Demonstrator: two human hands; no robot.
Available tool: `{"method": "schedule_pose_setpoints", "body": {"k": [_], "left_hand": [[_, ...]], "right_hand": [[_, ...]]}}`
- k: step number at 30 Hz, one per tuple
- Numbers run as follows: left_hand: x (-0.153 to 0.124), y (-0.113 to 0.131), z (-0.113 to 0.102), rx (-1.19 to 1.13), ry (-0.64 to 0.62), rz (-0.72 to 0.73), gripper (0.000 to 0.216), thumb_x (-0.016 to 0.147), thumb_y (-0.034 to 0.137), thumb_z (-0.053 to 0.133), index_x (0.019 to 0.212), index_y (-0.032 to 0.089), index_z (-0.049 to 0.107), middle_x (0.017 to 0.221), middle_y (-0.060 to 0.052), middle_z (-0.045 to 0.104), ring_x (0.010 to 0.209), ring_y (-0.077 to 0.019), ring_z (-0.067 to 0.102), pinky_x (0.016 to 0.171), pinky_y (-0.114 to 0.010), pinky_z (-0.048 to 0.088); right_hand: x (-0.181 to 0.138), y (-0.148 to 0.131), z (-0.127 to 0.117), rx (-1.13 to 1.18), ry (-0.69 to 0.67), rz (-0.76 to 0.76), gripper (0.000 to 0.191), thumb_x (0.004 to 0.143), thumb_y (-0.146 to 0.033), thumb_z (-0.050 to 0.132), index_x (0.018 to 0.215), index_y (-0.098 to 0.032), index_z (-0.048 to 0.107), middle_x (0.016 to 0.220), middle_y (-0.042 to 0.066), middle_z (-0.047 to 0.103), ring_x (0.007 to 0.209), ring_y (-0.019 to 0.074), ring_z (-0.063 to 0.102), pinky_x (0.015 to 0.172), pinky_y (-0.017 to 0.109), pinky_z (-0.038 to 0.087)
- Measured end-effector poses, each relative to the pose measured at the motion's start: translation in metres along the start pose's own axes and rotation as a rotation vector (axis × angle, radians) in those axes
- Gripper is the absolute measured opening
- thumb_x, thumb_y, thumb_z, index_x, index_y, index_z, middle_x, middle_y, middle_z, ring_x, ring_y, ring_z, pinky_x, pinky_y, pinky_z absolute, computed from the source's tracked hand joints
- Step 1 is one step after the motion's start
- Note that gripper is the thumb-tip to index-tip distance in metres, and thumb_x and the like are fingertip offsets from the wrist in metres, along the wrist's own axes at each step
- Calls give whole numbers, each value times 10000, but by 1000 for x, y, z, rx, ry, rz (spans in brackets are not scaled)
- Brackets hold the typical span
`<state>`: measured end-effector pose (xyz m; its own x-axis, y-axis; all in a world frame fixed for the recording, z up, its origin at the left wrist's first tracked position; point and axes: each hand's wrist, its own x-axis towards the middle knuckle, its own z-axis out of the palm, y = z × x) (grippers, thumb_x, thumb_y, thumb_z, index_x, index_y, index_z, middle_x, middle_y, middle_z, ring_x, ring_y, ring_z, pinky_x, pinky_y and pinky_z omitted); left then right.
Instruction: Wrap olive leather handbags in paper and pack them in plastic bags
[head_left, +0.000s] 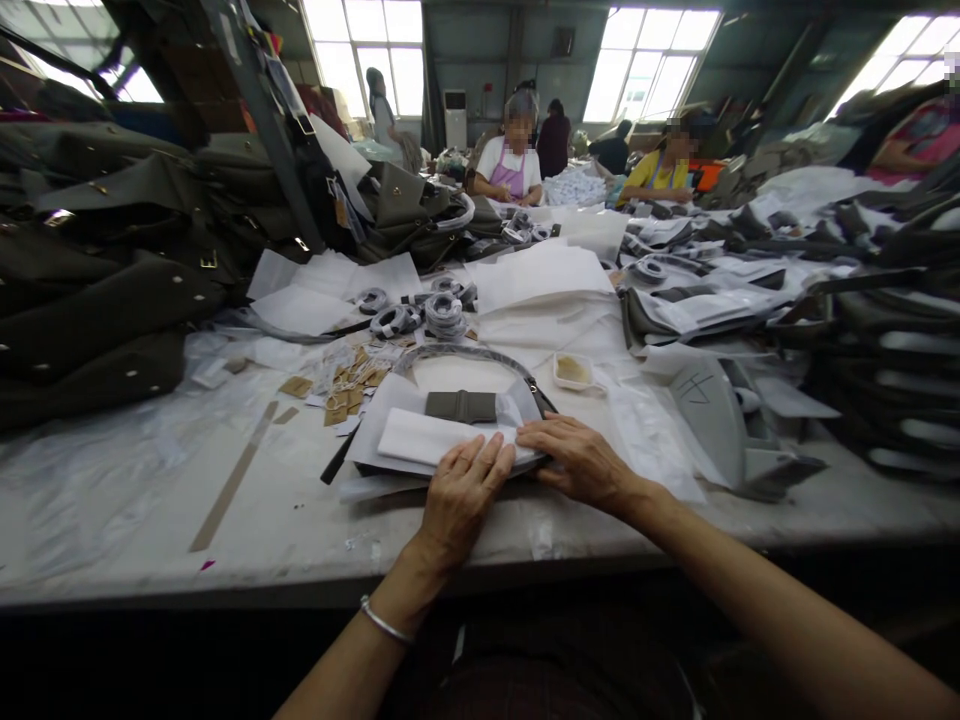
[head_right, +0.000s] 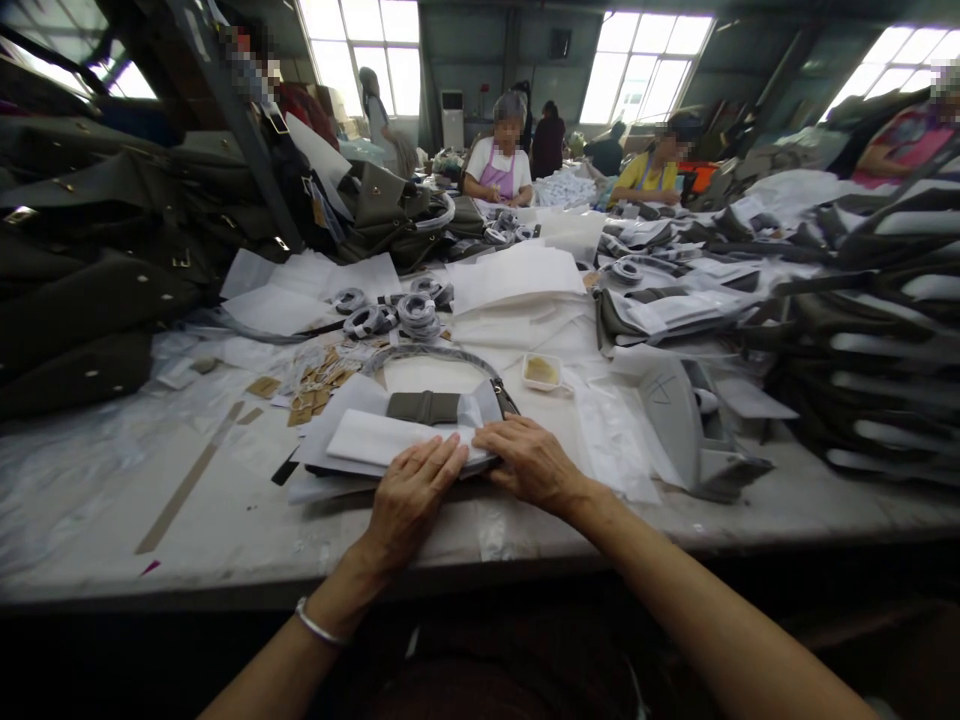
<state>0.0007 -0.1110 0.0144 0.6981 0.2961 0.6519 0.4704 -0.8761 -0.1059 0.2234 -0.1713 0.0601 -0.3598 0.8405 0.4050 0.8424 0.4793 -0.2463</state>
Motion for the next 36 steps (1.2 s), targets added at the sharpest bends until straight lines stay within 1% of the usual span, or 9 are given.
{"method": "schedule_pose_setpoints", "body": {"k": [6, 11, 14, 17, 20, 25, 30, 33, 36], "left_hand": [[3, 5, -10, 99, -107, 55, 386, 1002, 209, 411, 1370, 209, 529, 1485, -43, 484, 1262, -255, 549, 1041, -407, 442], [16, 6, -15, 103, -154, 177, 390, 1002, 171, 347, 1330, 106, 547, 1433, -109, 538, 1316, -238, 506, 1103, -414, 412], [17, 3, -9, 36, -146, 197, 378, 994, 137, 341, 1298, 68, 555, 1352, -152, 600, 1280, -210, 544, 1109, -377, 417], [11, 2, -3, -20, -90, 162, 388, 989, 120, 342, 1326, 67, 527, 1332, -160, 613, 1249, -217, 573, 1078, -376, 453], [5, 4, -1, -50, -64, 147, 403, 986, 120, 351, 1357, 66, 499, 1358, -159, 594, 1272, -224, 555, 1095, -385, 440], [4, 4, -1, -82, -94, 116, 441, 971, 105, 374, 1403, 84, 460, 1408, -140, 556, 1317, -218, 513, 1126, -386, 405], [4, 3, 2, -78, -58, 107, 473, 960, 110, 410, 1433, 105, 434, 1437, -134, 530, 1321, -226, 508, 1108, -382, 416], [3, 4, 4, -69, -65, 105, 491, 960, 129, 440, 1451, 132, 419, 1454, -118, 515, 1337, -231, 489, 1105, -382, 413], [4, 4, 2, -56, -74, 112, 490, 971, 152, 443, 1460, 148, 411, 1457, -107, 514, 1343, -232, 481, 1098, -382, 413]], "right_hand": [[-7, -4, 7, -25, 46, -62, 475, 764, -95, 668, 1223, -189, 592, 1301, 130, 638, 1292, 288, 530, 1133, 529, 374], [-4, -2, 9, 95, 22, -61, 450, 788, -97, 654, 1224, -182, 586, 1231, 127, 668, 1214, 241, 590, 1075, 428, 468], [-7, -4, 4, 95, 21, -25, 476, 802, -111, 658, 1265, -173, 566, 1264, 139, 650, 1249, 256, 566, 1099, 474, 437], [-25, -15, -9, 59, 36, -30, 431, 865, -166, 644, 1288, -184, 559, 1317, 138, 620, 1294, 261, 528, 1131, 508, 391], [-52, -32, -18, 85, 0, -50, 319, 908, -235, 639, 1222, -192, 606, 1263, 116, 653, 1295, 249, 522, 1086, 436, 453], [-80, -55, -4, 148, -134, -30, 415, 898, -332, 663, 1268, -160, 590, 1232, 133, 660, 1178, 253, 584, 994, 404, 511], [-79, -60, 22, 160, -20, 118, 255, 924, -167, 574, 1166, -189, 649, 1108, 109, 684, 1040, 238, 614, 910, 419, 516], [-76, -58, 29, 222, 78, 157, 119, 921, -181, 598, 993, -205, 690, 983, 77, 696, 942, 211, 628, 847, 380, 525], [-72, -56, 30, 249, 132, 171, 120, 935, -172, 570, 877, -201, 671, 882, 60, 688, 847, 192, 629, 784, 356, 530]]}}
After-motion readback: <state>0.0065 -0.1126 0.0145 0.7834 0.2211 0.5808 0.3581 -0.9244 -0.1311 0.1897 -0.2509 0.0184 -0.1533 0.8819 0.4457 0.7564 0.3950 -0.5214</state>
